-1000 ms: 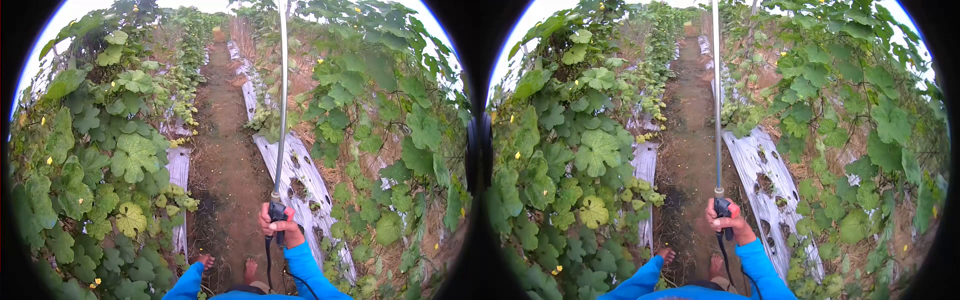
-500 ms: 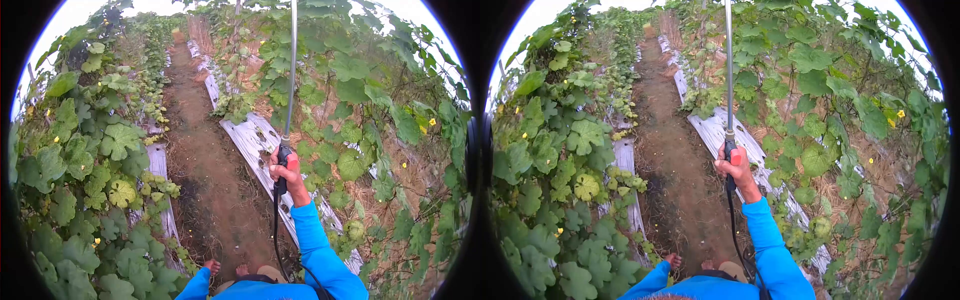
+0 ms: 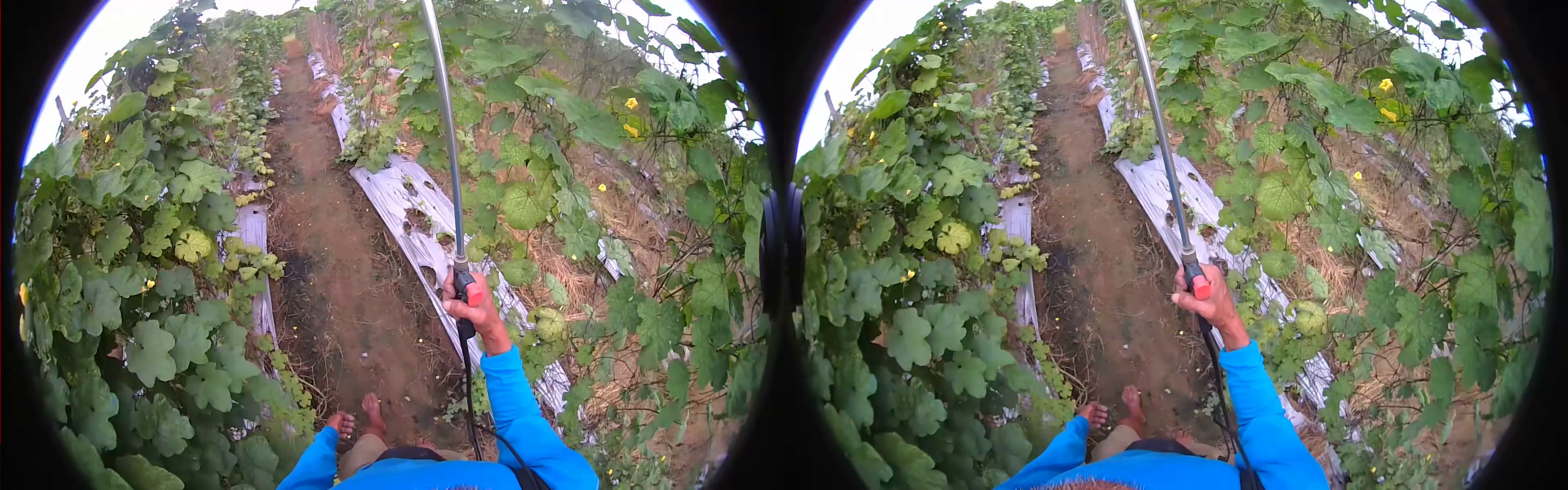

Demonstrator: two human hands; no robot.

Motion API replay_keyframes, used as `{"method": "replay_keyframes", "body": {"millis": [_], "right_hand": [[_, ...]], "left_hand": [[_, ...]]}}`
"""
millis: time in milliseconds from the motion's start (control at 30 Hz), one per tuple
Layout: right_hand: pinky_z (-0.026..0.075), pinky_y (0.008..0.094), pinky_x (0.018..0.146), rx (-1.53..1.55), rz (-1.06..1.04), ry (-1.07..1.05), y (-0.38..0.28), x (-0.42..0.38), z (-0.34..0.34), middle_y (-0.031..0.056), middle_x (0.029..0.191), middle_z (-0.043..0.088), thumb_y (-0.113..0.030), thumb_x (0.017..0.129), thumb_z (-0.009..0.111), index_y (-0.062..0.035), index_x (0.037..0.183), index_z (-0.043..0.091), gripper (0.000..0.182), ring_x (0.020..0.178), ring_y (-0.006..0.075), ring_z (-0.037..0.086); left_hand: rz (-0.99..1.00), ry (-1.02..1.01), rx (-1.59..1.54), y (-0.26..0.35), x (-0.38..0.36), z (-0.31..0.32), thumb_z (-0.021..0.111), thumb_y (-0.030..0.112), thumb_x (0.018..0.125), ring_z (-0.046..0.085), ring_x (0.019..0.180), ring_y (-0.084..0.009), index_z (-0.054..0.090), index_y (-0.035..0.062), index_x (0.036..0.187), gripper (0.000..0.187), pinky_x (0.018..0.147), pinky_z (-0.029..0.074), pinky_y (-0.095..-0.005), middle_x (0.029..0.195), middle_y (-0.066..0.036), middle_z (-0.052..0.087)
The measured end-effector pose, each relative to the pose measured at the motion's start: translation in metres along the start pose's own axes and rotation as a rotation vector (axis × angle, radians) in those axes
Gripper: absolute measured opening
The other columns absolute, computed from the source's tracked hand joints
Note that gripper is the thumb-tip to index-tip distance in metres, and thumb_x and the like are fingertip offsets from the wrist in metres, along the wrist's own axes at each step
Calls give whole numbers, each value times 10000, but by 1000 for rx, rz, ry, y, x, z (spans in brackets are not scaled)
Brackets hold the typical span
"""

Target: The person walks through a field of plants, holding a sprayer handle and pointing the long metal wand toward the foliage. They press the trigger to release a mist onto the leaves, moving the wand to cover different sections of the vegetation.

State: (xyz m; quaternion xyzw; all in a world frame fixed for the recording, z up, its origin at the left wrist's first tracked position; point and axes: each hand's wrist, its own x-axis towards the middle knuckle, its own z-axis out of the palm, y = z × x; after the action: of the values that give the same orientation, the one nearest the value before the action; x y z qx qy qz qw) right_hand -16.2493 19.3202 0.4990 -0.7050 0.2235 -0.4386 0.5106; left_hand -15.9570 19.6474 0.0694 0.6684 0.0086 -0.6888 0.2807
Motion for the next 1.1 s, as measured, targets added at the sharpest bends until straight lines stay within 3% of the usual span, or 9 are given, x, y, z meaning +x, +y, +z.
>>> {"method": "replay_keyframes", "body": {"millis": [167, 300, 333, 433, 467, 633, 733, 933, 1100], "right_hand": [[376, 273, 522, 127, 173, 12, -54, -63, -6, -14, 606, 481, -94, 657, 708, -62, 708, 494, 222, 554, 88, 450], [351, 238, 448, -89, 12, 129, -57, -110, -4, 12, 621, 508, -101, 649, 687, -46, 735, 483, 228, 494, 78, 451], [361, 268, 537, -31, 104, 122, -75, -127, -1, -21, 608, 470, -134, 661, 728, -73, 707, 495, 245, 573, 88, 438], [359, 274, 545, 38, 124, 113, -79, -173, 8, -19, 619, 468, -154, 661, 731, -73, 707, 494, 254, 584, 92, 435], [355, 239, 462, 62, 88, 110, -79, -187, 11, -17, 613, 465, -120, 679, 698, -55, 740, 479, 237, 510, 72, 448], [361, 242, 446, -54, 96, 176, -99, -262, 27, -8, 608, 467, -110, 694, 698, -49, 755, 477, 237, 488, 82, 461], [341, 232, 462, 98, 233, 288, -131, -299, 41, -24, 616, 481, -90, 689, 698, -71, 731, 485, 219, 507, 63, 440], [370, 238, 432, 200, 199, 328, -137, -350, 34, 8, 618, 479, -54, 695, 667, -48, 799, 468, 225, 477, 86, 458], [377, 252, 431, 483, 289, 102, -160, -395, 41, 37, 614, 457, -108, 689, 655, -62, 815, 428, 264, 466, 114, 434]], "left_hand": [[-45, -67, -14, -78, -14, 6, 453, 461, 867, 631, 665, -219, 631, 146, 1007, 388, 564, 486, -401, 861, -45, 678], [-53, -63, 22, -105, -46, 8, 400, 440, 890, 599, 625, -181, 614, 134, 997, 388, 532, 459, -381, 842, -38, 666], [-51, -48, 42, -107, -53, 10, 396, 443, 892, 600, 625, -183, 613, 137, 1003, 391, 532, 462, -379, 856, -38, 666], [-21, -56, 41, -125, -59, 16, 402, 449, 888, 600, 623, -193, 618, 141, 998, 392, 530, 464, -379, 856, -38, 666], [10, -66, 12, -134, -60, 15, 410, 452, 881, 601, 620, -200, 623, 143, 988, 390, 527, 464, -380, 842, -38, 666], [2, -212, 1, -188, -27, 13, 465, 522, 839, 650, 712, -230, 640, 140, 1046, 468, 590, 516, -427, 895, -43, 685], [-5, -179, -3, -232, -31, 26, 463, 520, 838, 649, 689, -232, 643, 144, 1043, 465, 573, 513, -427, 885, -43, 688], [-33, -110, -8, -317, -86, 48, 393, 471, 887, 573, 563, -181, 642, 162, 975, 406, 538, 453, -402, 824, -16, 662], [-12, 41, 17, -379, -126, 71, 386, 440, 891, 543, 535, -145, 633, 146, 959, 389, 497, 410, -381, 775, -13, 622]]}}
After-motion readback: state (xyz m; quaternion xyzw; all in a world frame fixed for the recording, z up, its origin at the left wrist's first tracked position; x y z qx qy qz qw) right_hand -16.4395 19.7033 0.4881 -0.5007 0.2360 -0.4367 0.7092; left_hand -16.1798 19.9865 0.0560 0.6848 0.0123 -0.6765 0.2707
